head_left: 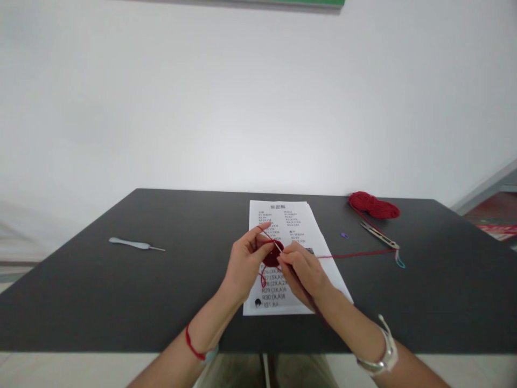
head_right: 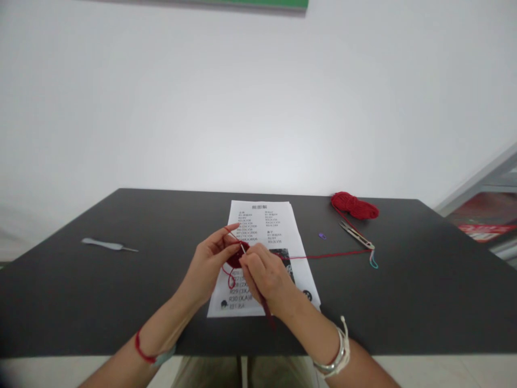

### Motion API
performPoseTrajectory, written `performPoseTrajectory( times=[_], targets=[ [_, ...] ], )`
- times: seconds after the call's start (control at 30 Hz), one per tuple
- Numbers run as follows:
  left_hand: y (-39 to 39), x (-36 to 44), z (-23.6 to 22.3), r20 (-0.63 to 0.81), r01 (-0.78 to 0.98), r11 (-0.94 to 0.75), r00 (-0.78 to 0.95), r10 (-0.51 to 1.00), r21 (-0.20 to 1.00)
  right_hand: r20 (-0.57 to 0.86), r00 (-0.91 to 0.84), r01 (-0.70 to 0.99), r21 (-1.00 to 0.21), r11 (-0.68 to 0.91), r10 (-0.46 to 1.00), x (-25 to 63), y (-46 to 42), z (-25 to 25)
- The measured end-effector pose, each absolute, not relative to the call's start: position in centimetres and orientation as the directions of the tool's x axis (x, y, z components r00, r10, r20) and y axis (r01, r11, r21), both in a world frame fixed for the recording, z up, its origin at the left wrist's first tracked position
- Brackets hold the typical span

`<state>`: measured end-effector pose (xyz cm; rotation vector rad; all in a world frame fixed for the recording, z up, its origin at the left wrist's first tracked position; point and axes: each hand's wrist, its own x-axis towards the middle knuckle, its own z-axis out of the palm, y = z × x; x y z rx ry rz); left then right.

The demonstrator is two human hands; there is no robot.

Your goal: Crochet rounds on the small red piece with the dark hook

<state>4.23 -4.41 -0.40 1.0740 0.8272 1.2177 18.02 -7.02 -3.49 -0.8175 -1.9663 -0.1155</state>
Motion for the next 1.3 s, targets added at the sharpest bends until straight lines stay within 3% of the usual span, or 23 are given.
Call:
performPoseTrajectory(
  times=[0.13,0.2,0.3,0.37,0.43,0.5,0.6,0.7,0.77,0.8,0.83,0.9,0.97,1.03,1.1,1.3],
  targets=[
    [-4.3,4.0,-0.6,0.196,-0.094,-0.187,0.104,0.975,0.978,0.811,-0.228,0.486,-0.386,0.784,0.54,18.4,-7.3,-3.5],
    [-4.2,3.8,-0.7,0.251,0.021,-0.254,0.103,0.963,0.967,0.764,-0.13,0.424,-0.533,0.732,0.631,18.6,-7.3,-3.2],
    [-4.1,3.6,-0.6,0.27,0.066,-0.28,0.13,0.954,0.958,0.558,0.002,0.206,-0.812,0.546,0.83,18.9,-7.1,-2.7],
    [-4.1,3.6,-0.4,0.258,0.017,-0.263,0.156,0.954,0.965,0.397,0.002,-0.041,-0.917,0.397,0.918,18.9,-6.9,-2.5],
    [-4.3,3.6,-0.2,0.221,-0.062,-0.213,0.179,0.959,0.975,0.311,-0.03,-0.247,-0.923,0.294,0.95,18.8,-6.7,-2.4],
    [-4.5,3.8,-0.2,0.16,-0.148,-0.132,0.198,0.967,0.98,0.333,-0.02,-0.267,-0.911,0.316,0.943,18.5,-6.6,-2.6],
    [-4.9,4.3,-0.3,0.036,-0.287,0.04,0.256,0.966,0.957,0.562,0.015,0.098,-0.824,0.558,0.827,18.0,-6.7,-3.4],
    [-5.0,4.6,-0.5,-0.065,-0.425,0.203,0.316,0.946,0.882,0.795,-0.126,0.526,-0.454,0.72,0.593,18.0,-6.7,-4.2],
    [-5.0,4.6,-0.5,-0.097,-0.492,0.271,0.349,0.932,0.828,0.853,-0.211,0.619,-0.262,0.741,0.477,18.1,-6.7,-4.4],
    [-4.9,4.6,-0.5,-0.11,-0.51,0.301,0.37,0.922,0.806,0.865,-0.218,0.613,-0.239,0.753,0.452,18.1,-6.7,-4.4],
    [-4.8,4.5,-0.4,-0.124,-0.519,0.33,0.391,0.912,0.789,0.866,-0.203,0.576,-0.271,0.771,0.456,18.2,-6.7,-4.3],
    [-4.5,4.2,-0.4,-0.149,-0.514,0.374,0.425,0.893,0.772,0.826,-0.119,0.421,-0.46,0.782,0.551,18.3,-6.7,-3.9],
    [-4.3,3.8,-0.3,-0.147,-0.509,0.374,0.431,0.89,0.775,0.706,-0.026,0.21,-0.688,0.694,0.708,18.3,-6.7,-3.4],
    [-4.0,3.4,-0.4,-0.119,-0.516,0.346,0.422,0.899,0.783,0.57,0.014,0.028,-0.822,0.569,0.822,18.4,-6.8,-3.1],
    [-3.7,3.0,-0.4,-0.091,-0.52,0.317,0.413,0.906,0.793,0.5,0.013,-0.058,-0.864,0.5,0.866,18.6,-6.8,-2.8],
    [-3.5,2.4,-0.2,-0.081,-0.484,0.327,0.461,0.883,0.812,0.461,-0.005,-0.065,-0.886,0.46,0.887,19.2,-7.1,-2.4]
  ],
)
